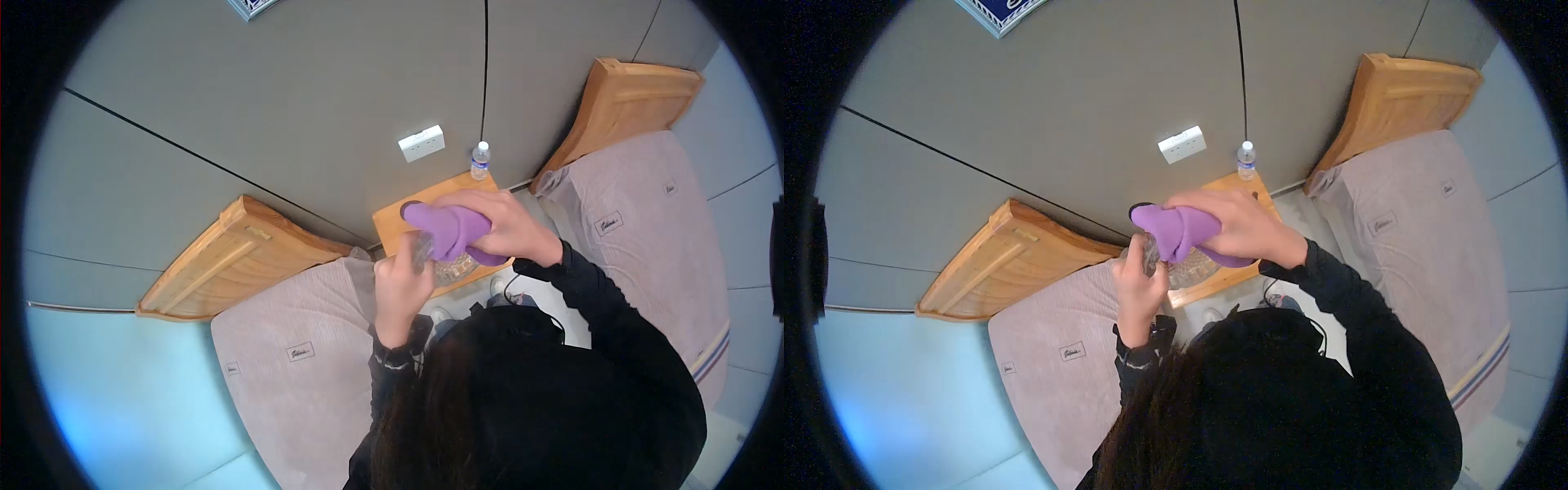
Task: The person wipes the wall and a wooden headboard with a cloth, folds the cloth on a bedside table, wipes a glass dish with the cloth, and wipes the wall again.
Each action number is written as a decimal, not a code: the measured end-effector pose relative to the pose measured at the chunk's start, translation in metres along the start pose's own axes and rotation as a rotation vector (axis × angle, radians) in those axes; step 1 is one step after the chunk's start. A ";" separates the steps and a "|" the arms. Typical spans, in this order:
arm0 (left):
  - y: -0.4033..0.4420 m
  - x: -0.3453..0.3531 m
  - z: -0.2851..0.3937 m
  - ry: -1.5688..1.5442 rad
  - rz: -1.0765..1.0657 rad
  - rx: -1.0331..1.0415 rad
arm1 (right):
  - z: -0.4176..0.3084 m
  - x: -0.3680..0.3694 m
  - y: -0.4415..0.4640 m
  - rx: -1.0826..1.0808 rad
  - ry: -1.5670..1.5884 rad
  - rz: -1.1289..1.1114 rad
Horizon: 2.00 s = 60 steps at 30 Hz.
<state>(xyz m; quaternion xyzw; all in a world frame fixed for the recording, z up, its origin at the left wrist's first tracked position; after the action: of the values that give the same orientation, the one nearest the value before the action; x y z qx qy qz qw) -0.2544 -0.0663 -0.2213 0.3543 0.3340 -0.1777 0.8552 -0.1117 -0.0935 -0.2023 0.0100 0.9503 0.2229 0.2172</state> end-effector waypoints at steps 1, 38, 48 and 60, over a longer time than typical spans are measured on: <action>0.001 -0.003 0.002 -0.003 0.011 0.010 | 0.000 -0.002 -0.002 0.003 0.004 0.034; -0.015 -0.029 -0.029 -0.486 0.558 -0.495 | 0.030 0.042 -0.035 0.267 0.691 0.497; -0.008 -0.007 -0.028 -0.438 0.131 -0.460 | 0.003 -0.028 0.009 0.171 -0.028 0.086; -0.015 -0.034 -0.023 -0.725 0.642 -0.543 | 0.003 0.036 -0.029 0.127 0.700 0.545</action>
<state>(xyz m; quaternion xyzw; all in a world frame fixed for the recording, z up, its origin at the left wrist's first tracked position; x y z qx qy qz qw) -0.2969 -0.0583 -0.2170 0.1214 -0.0728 0.0738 0.9872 -0.1408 -0.1146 -0.2315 0.1975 0.9410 0.2031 -0.1850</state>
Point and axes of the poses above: each hand's wrist, its own y-axis towards the middle knuckle, its own x-axis out of the palm, z = x × y, the point moved 10 cm from there along y, towards the middle knuckle, and after that the axes turned 6 degrees about y, right-handed, at the moved point
